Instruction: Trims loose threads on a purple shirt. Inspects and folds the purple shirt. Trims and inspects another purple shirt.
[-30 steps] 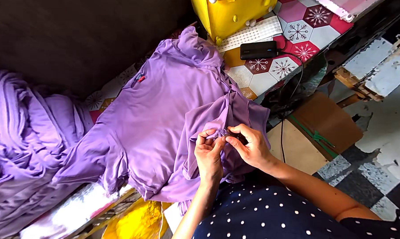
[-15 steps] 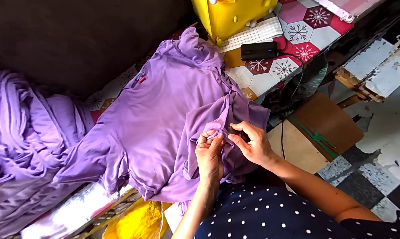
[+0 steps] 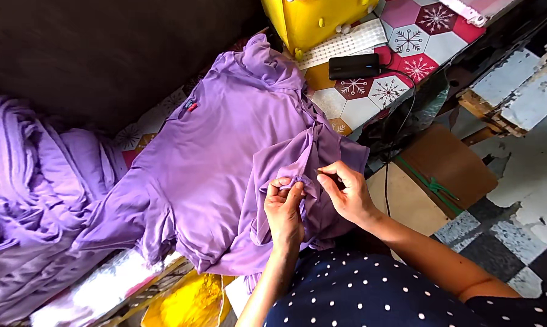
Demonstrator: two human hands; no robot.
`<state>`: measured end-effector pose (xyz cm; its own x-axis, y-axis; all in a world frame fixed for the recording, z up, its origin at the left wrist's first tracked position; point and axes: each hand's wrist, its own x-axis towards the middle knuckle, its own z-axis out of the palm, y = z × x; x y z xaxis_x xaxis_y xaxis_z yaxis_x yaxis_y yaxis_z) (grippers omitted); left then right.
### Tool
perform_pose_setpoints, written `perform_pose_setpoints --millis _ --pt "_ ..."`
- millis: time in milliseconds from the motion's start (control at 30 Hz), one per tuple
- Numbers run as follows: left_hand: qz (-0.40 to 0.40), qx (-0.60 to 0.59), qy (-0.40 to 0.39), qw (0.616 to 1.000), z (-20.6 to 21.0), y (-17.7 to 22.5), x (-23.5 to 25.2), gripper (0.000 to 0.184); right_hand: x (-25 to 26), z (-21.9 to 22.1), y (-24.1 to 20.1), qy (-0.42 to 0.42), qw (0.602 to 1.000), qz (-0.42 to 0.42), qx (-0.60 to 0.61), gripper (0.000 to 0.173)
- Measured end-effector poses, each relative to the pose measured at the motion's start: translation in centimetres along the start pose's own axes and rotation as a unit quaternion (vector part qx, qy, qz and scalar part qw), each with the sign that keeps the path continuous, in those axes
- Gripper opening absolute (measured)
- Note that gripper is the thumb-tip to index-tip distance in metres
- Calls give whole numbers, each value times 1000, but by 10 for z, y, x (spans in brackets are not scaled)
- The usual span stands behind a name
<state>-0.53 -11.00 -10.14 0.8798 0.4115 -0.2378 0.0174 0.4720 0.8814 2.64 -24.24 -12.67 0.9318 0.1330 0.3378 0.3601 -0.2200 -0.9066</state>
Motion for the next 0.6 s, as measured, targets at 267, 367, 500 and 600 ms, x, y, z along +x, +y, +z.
perform_pose_setpoints --millis 267,367,500,600 --pt "19 -23 60 998 -9 8 14 23 -28 12 5 16 995 -17 -99 9" --pt "13 -36 61 997 -16 9 16 30 -28 8 5 15 998 -14 -63 32" --pt "6 -22 50 998 -9 5 10 33 -22 26 -5 -24 994 32 -103 52" --pt "67 44 52 995 -15 9 15 20 -18 24 6 5 993 0 -117 17"
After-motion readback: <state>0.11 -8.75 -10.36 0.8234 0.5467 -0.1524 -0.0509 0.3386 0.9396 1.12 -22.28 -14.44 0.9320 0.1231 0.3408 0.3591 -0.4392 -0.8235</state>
